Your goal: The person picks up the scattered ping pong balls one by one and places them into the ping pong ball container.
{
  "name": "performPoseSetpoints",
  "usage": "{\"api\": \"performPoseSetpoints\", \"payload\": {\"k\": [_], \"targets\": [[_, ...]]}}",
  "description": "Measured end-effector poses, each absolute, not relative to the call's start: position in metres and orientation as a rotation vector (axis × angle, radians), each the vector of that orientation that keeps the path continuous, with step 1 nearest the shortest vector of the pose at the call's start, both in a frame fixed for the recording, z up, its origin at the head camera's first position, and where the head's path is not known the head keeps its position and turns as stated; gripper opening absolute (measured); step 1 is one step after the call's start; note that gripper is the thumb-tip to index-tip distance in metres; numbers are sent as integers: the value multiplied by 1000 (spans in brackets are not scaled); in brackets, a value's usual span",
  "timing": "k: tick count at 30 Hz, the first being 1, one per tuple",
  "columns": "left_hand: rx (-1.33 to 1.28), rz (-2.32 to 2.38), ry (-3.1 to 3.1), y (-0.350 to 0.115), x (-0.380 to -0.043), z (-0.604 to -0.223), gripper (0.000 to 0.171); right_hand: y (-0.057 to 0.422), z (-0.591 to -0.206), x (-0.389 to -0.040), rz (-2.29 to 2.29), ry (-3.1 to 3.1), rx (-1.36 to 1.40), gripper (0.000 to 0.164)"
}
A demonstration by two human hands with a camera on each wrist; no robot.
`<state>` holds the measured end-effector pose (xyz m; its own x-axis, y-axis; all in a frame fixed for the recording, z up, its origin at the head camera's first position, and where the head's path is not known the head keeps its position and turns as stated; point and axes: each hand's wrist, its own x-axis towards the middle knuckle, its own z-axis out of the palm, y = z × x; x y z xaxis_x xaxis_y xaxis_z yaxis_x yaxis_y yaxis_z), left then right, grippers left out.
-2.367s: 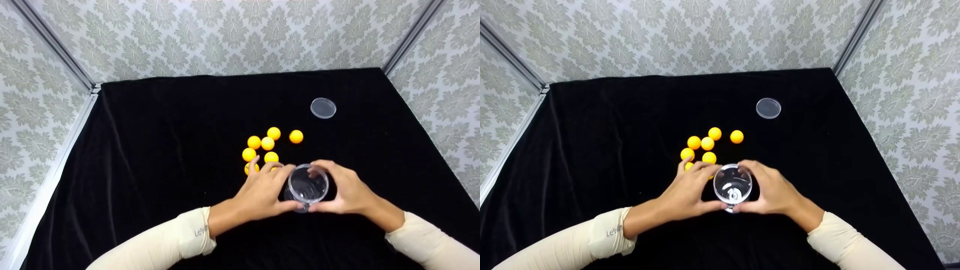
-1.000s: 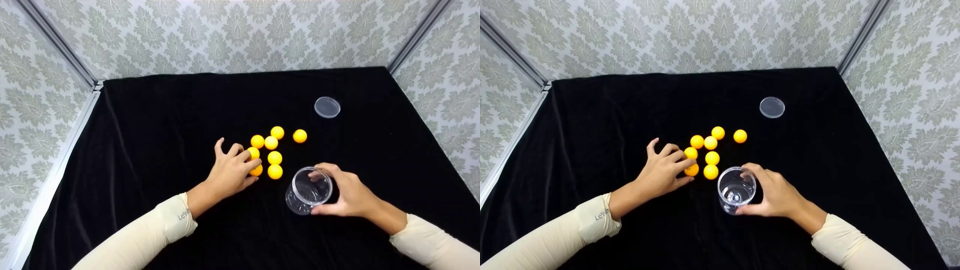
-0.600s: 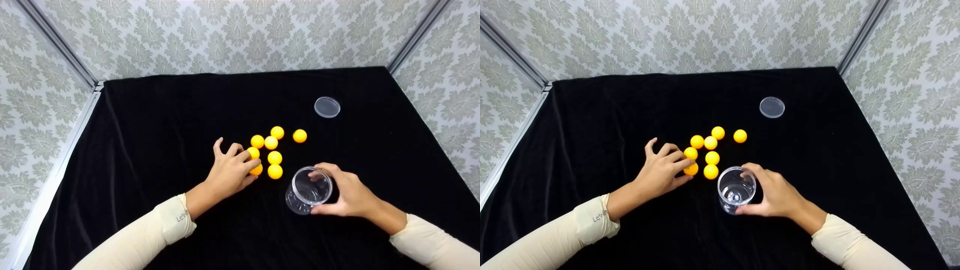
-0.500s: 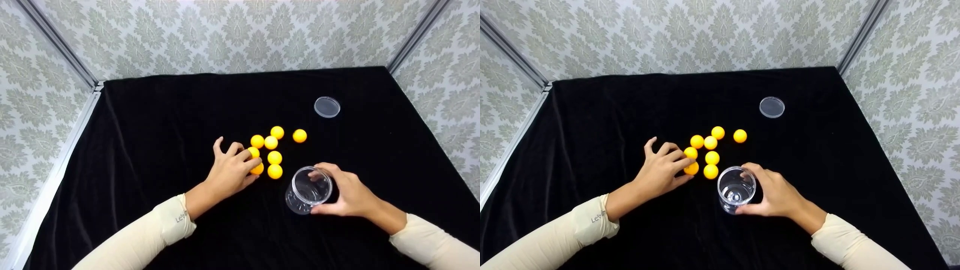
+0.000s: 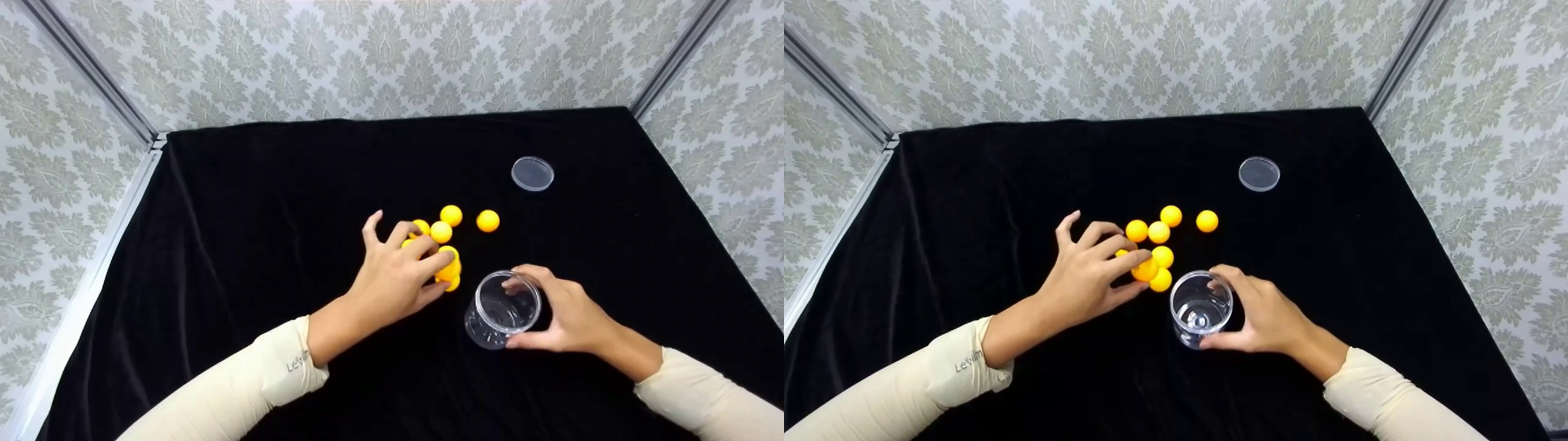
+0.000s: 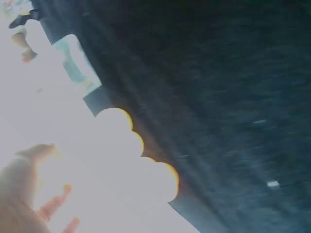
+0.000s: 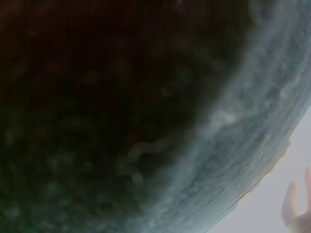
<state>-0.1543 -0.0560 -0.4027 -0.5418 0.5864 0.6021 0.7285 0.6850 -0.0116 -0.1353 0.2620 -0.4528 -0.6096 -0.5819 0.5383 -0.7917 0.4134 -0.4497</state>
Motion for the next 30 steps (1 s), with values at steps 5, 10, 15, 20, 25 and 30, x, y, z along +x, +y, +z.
{"api": "performPoseSetpoints", "payload": {"k": [5,10,15,20,25,30], "targets": [[-1042,-369,-2270,-41,-145,-386,37,262,-452,-135,1006,-2370,1194,108],[-1086,-404,-2231,-28,-138,-380,38,263,-453,-135,996,-2379,1187,106],[-1106,-434,-2237,-17,-133,-379,38,264,-453,-134,933,-2403,1154,105],[-1132,-467,-2257,-5,-128,-379,39,265,-454,-133,892,-2414,1125,106],[-1160,-495,-2272,6,-123,-381,38,265,-455,-133,887,-2400,1135,105],[-1152,-449,-2300,8,-120,-382,39,265,-455,-133,882,-2391,1148,105]]}}
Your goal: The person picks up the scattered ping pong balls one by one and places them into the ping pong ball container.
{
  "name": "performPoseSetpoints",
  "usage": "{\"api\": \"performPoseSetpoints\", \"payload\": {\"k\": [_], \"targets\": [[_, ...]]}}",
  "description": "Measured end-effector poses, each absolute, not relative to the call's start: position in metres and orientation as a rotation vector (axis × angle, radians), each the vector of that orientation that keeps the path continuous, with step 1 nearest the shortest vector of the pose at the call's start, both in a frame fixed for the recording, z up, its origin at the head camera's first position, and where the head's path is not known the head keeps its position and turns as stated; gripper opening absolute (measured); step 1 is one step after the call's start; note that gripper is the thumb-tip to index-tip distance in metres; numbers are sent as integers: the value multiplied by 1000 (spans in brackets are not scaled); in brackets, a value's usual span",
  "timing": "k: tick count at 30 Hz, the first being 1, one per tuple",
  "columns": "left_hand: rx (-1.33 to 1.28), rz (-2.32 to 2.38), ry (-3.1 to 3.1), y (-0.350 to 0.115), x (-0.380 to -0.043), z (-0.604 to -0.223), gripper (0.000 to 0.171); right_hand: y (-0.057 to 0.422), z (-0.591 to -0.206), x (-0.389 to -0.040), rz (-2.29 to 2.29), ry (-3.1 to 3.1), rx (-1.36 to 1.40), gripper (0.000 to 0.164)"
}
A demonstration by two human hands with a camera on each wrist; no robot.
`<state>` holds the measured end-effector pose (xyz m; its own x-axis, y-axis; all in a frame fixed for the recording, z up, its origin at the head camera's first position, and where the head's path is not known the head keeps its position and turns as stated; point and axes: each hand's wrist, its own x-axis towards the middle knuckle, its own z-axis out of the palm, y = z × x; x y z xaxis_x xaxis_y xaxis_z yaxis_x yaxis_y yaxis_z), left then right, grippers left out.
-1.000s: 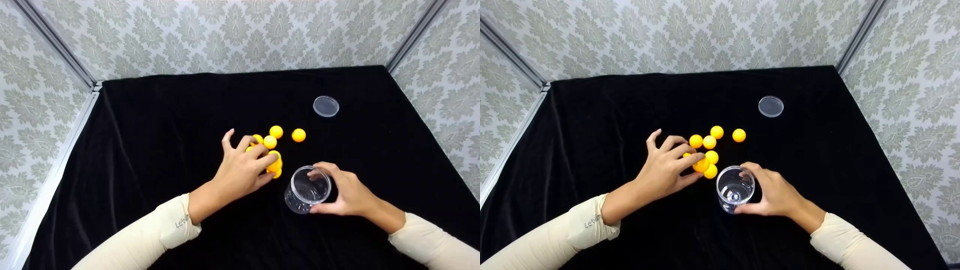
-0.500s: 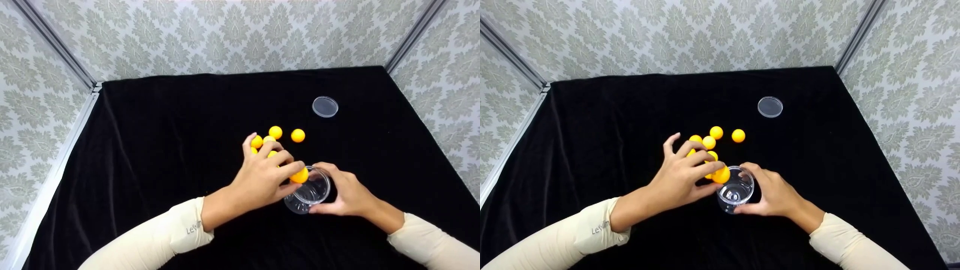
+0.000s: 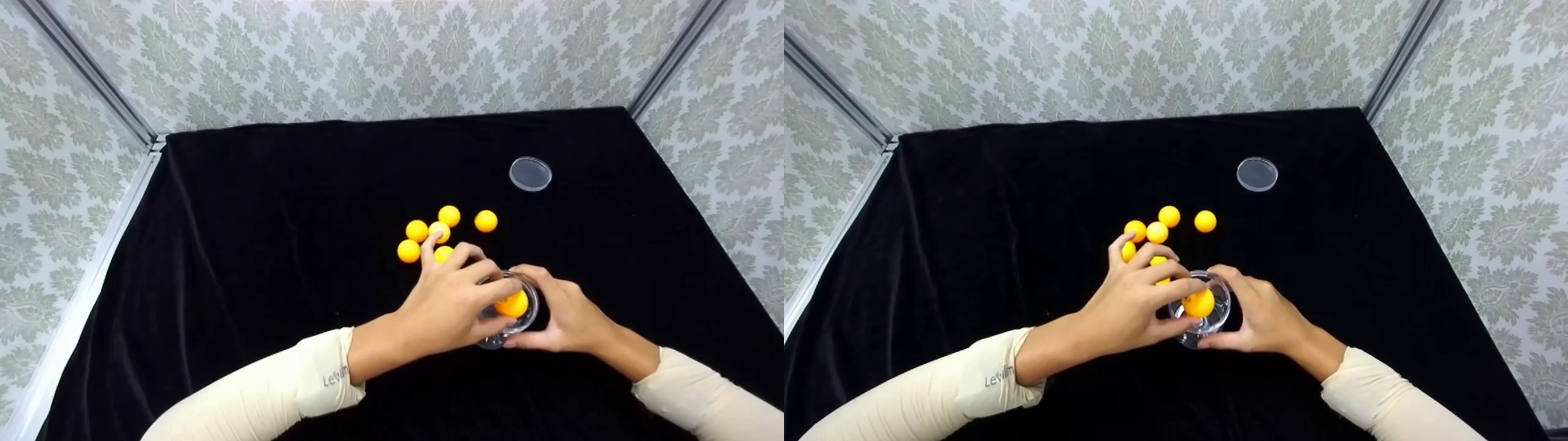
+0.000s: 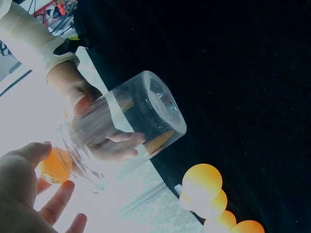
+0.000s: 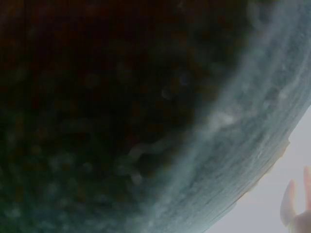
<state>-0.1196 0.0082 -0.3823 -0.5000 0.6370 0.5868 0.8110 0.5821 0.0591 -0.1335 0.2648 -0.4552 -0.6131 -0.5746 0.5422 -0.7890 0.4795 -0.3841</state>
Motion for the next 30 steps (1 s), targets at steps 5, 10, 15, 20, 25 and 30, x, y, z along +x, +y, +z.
{"api": "performPoseSetpoints", "payload": {"k": [5,10,15,20,25,30], "targets": [[-1150,-479,-2303,7,-119,-383,40,265,-455,-134,878,-2391,1150,105],[-1153,-457,-2306,6,-119,-384,42,265,-455,-134,879,-2394,1153,105],[-1156,-411,-2314,4,-119,-384,48,264,-455,-133,877,-2394,1147,106],[-1148,-437,-2305,2,-120,-383,47,265,-454,-134,869,-2396,1136,106],[-1139,-477,-2305,-2,-121,-383,44,264,-454,-134,899,-2389,1153,105],[-1122,-476,-2301,-6,-122,-384,43,263,-453,-135,945,-2370,1184,104]]}}
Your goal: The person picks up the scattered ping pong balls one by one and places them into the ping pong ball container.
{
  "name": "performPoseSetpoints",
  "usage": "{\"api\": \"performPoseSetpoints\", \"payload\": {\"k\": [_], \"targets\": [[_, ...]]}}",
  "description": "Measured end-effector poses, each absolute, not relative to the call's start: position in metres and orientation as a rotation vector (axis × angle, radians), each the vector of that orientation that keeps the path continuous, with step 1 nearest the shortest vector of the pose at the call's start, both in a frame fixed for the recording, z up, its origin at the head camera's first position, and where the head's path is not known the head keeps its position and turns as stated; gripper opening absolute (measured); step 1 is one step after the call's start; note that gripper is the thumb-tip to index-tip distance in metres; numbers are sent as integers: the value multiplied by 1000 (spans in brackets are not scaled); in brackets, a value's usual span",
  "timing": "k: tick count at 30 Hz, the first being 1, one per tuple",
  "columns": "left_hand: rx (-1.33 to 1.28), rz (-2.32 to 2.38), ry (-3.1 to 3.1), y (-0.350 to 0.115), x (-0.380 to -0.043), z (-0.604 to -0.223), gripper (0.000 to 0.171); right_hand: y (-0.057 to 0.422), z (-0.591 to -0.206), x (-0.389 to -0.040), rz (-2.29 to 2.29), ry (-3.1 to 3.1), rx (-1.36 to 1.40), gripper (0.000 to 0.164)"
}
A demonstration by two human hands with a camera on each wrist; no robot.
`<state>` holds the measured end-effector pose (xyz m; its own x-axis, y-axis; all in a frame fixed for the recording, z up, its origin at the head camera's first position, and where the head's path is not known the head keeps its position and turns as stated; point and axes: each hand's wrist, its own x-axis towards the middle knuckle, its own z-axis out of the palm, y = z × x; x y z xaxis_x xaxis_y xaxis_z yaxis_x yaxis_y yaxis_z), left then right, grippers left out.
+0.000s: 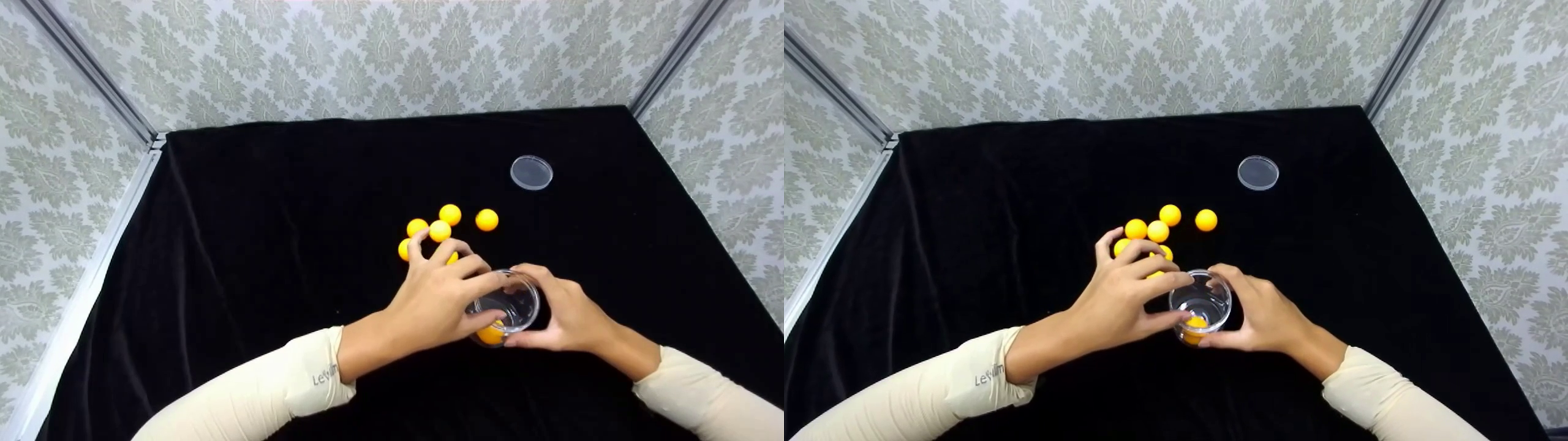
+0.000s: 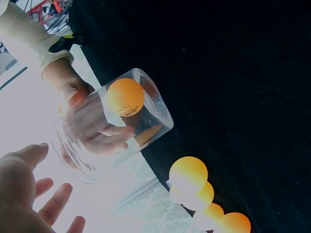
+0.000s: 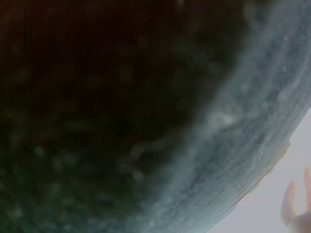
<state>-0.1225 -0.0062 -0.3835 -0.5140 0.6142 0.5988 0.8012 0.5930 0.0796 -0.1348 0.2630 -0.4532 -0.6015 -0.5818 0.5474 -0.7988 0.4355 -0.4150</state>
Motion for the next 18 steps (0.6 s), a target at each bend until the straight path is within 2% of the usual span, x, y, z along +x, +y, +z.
{"api": "performPoseSetpoints", "payload": {"k": [8,18], "targets": [[-1040,-517,-2295,-13,-133,-382,37,263,-453,-136,991,-2366,1203,104],[-904,-503,-2425,-26,-155,-393,42,262,-453,-135,1012,-2369,1203,106]]}}
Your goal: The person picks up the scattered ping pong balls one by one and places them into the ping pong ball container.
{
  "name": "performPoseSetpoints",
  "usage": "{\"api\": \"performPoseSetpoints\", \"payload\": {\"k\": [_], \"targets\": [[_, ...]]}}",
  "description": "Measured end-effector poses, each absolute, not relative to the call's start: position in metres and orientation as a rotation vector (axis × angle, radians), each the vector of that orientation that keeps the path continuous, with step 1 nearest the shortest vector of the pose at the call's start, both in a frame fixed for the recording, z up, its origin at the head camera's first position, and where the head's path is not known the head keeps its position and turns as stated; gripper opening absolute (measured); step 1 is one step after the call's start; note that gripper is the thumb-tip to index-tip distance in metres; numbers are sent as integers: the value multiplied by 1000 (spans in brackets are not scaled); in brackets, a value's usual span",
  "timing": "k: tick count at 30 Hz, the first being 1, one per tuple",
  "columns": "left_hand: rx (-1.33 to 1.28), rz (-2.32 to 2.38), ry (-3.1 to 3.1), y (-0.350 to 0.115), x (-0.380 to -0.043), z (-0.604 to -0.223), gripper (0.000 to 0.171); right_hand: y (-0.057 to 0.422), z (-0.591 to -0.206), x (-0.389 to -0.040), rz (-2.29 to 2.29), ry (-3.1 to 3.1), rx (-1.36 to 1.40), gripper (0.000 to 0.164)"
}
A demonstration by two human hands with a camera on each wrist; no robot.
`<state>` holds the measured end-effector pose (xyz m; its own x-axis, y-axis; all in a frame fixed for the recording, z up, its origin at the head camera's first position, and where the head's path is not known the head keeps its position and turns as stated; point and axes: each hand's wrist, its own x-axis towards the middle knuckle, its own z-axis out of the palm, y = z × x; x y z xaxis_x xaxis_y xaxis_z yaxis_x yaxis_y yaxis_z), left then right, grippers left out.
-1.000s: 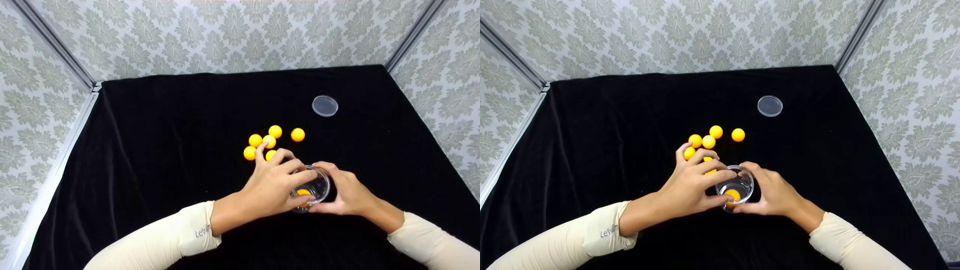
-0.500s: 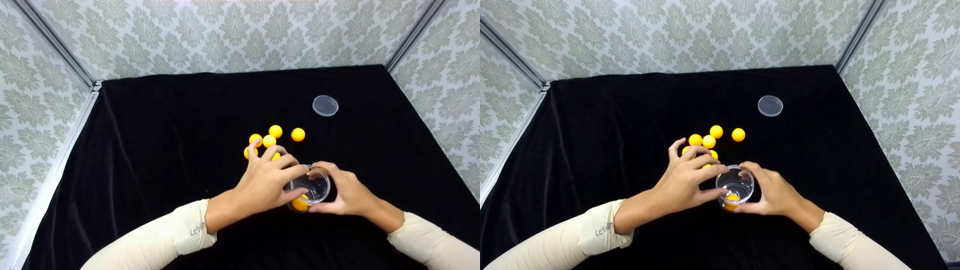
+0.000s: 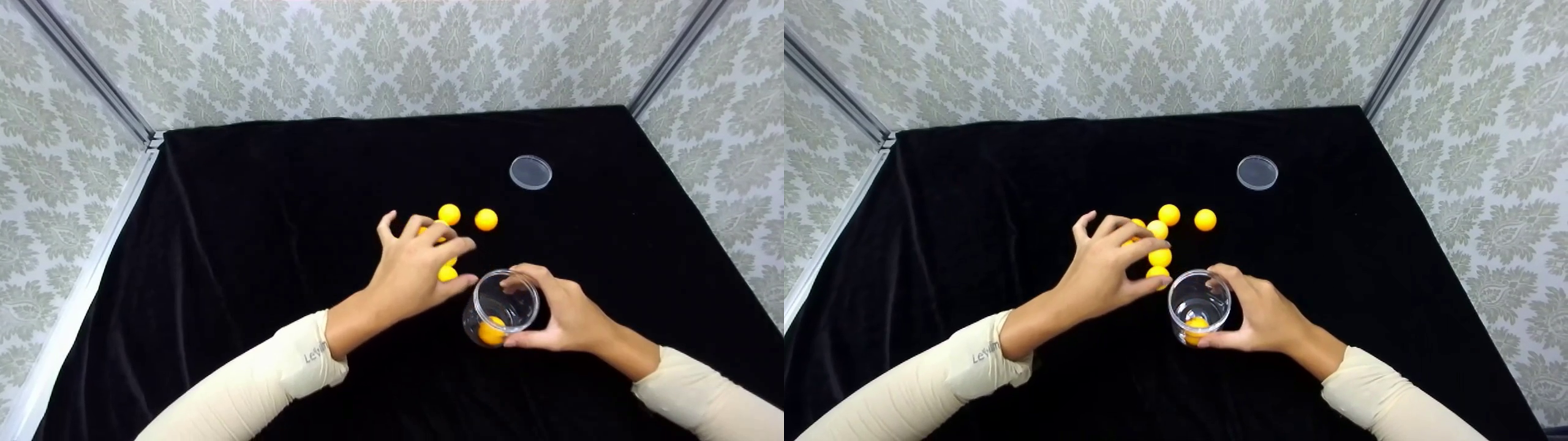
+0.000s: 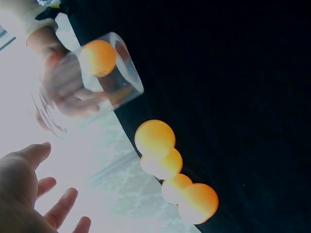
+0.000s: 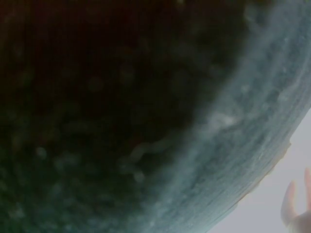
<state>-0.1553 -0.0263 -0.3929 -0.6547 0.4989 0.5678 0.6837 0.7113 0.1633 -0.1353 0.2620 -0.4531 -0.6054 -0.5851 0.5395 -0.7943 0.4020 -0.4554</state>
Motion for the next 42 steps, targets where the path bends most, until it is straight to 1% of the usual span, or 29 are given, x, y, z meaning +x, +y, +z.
{"api": "performPoseSetpoints", "payload": {"k": [10,19,26,42], "targets": [[-833,-448,-2538,-36,-171,-414,46,262,-453,-135,986,-2377,1188,105],[-872,-356,-2613,-35,-169,-436,45,262,-454,-135,981,-2383,1185,106],[-884,-251,-2723,-31,-169,-447,49,262,-454,-135,984,-2377,1188,105],[-892,-281,-2681,-30,-167,-446,39,262,-455,-136,996,-2359,1200,105]]}}
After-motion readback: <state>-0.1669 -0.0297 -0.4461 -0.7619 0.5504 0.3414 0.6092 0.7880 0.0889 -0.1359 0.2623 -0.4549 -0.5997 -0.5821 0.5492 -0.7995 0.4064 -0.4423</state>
